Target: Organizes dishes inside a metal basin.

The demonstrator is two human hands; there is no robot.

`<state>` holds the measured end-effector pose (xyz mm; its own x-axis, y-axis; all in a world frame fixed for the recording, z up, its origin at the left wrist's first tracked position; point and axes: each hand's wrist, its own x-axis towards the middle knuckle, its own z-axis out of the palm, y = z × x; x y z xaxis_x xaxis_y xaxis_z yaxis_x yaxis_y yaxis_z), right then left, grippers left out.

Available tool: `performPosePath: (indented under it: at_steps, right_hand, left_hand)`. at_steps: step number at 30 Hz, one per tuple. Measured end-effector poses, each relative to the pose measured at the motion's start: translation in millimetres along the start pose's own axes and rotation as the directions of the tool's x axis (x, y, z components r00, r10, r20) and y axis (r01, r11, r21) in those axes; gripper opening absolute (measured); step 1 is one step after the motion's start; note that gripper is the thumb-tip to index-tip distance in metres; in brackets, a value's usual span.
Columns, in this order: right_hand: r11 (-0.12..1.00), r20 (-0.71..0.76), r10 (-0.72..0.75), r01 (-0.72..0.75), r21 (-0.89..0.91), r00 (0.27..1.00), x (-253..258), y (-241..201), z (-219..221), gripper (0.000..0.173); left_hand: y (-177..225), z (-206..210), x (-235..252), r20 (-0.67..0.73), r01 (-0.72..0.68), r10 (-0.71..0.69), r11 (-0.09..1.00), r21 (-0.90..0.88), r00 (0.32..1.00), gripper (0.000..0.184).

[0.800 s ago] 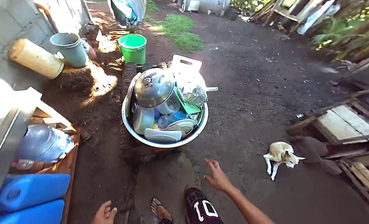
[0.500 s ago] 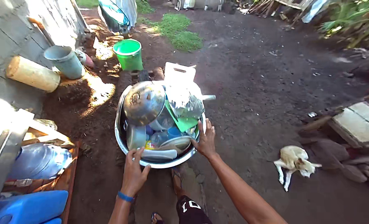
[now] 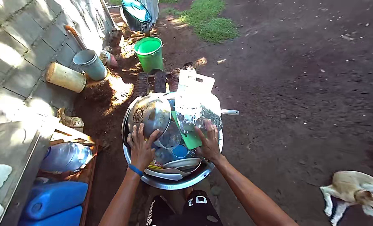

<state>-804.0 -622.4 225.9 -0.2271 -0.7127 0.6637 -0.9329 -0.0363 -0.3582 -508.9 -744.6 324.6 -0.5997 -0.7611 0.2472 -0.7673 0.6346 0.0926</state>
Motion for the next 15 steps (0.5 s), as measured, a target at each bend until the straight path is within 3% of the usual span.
performPosePath:
  at_steps: [4, 9, 15]
  right_hand:
    - [0.984, -0.101, 0.137, -0.124, 0.127, 0.985, 33, 21, -23, 0.075]
    - [0.97, -0.076, 0.119, -0.099, 0.223, 0.99, 62, 51, -49, 0.085]
    - [0.959, -0.067, 0.126, -0.104, 0.262, 0.99, 35, 35, -46, 0.102]
  left_hand:
    - [-17, 10, 14, -0.064, -0.019, 0.016, 0.999, -0.039, 0.998, 0.084]
    - [-45, 10, 31, -0.117, 0.023, -0.045, 0.982, -0.189, 0.992, 0.086]
    - [-86, 2, 48, -0.032, 0.116, -0.126, 0.966, -0.232, 0.991, 0.096]
